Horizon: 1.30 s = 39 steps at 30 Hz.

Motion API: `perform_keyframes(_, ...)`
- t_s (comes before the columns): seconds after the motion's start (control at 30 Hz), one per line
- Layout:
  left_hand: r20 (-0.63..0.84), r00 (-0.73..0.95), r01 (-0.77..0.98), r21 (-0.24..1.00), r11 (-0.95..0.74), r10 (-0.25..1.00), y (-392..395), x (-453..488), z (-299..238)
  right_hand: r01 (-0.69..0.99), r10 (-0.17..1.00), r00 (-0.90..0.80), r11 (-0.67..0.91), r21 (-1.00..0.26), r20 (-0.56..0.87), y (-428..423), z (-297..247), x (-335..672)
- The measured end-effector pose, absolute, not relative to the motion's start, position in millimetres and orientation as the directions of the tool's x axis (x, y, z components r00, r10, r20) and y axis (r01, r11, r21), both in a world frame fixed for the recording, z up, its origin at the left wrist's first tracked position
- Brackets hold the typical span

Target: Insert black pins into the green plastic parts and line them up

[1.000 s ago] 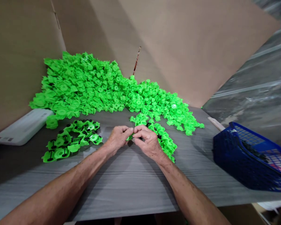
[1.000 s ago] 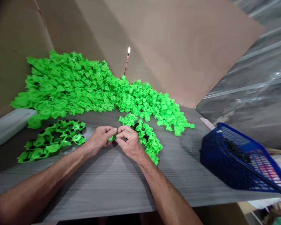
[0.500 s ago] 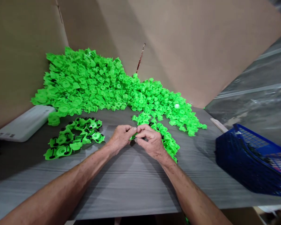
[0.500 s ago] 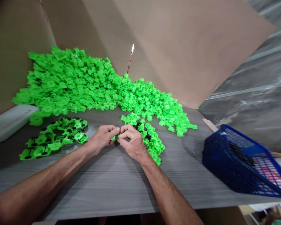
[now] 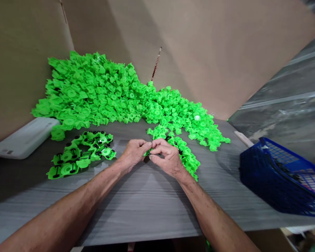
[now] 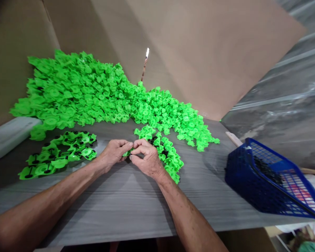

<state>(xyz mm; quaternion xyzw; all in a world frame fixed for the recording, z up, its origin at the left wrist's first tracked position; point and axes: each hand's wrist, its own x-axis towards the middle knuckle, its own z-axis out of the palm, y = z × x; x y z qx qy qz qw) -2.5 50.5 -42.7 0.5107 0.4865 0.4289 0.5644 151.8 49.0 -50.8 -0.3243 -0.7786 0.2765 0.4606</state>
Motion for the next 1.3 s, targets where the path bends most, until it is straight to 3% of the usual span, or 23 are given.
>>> perform_keyframes(0.2,-0.034,0.150,0.074,0.997,0.024,0.988,51,-2,-46,0.300,0.783,-0.293,0.620,-0.725,0.548,48,-52,146)
perform_keyframes(0.47,0.159,0.120,0.060,0.984,-0.167,0.980,51,-3,-49,0.347,0.710,-0.115,0.684,-0.641,0.695,43,-53,138)
perform_keyframes(0.87,0.306,0.108,0.103,0.943,-0.317,0.946,49,-5,-46,0.377,0.567,-0.177,0.794,-0.477,0.804,42,-46,142)
perform_keyframes(1.3,0.329,0.036,0.126,0.935,-0.331,0.944,47,-2,-40,0.346,0.573,-0.140,0.792,-0.503,0.807,41,-47,140)
